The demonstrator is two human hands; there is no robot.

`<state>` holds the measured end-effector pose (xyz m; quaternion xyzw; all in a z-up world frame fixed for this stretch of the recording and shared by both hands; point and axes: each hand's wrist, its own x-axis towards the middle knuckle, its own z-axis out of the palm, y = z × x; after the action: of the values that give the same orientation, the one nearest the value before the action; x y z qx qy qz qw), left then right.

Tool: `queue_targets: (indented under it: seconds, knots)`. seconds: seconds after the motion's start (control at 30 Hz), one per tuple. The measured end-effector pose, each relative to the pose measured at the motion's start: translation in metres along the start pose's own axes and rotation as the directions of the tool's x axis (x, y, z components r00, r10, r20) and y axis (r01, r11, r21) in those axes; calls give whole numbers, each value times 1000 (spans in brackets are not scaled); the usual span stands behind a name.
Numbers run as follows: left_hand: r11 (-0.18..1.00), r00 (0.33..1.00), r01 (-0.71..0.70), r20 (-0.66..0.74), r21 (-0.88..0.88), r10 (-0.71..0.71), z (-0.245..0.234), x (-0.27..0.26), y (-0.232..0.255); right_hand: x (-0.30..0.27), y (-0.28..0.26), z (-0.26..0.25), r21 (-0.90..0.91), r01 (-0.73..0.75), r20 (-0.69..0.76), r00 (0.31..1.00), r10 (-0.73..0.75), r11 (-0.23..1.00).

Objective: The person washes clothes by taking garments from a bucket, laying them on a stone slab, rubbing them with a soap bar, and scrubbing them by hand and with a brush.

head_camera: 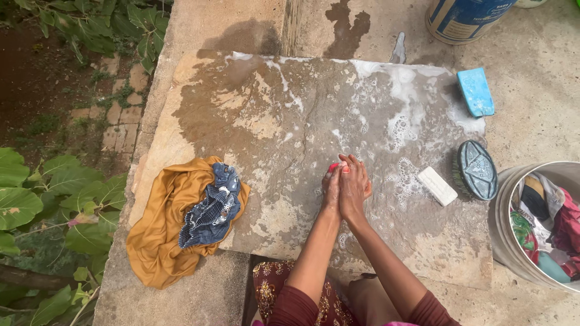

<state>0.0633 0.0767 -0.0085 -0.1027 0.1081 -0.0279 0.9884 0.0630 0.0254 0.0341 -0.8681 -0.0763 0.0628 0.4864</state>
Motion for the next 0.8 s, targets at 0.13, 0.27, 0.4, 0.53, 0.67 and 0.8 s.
queue_targets:
  seconds: [0.13,0.27,0.4,0.53,0.67,0.8]
  knots:
    - [763,855,-339,-158,550,493,-63,21,5,0,59,20,507,-291,-58,927,369,811]
    - [575,777,-399,-68,714,625,-54,8,-9,-1,106,27,549,-217,-192,907,375,807]
    - [315,741,-244,-33,917,671,10,-7,-28,-3,104,21,-86,-108,-394,917,66,990]
    - [554,654,-242,-288,796,700,8,4,-14,-2,86,10,-91,230,-365,897,-247,969]
    - [860,647,-164,-605,484,464,-9,6,7,2,84,2,-270,389,-227,863,-451,881]
    - [857,710,-99,-567,506,417,-28,11,13,8,92,9,-266,-2,-133,991,-34,964]
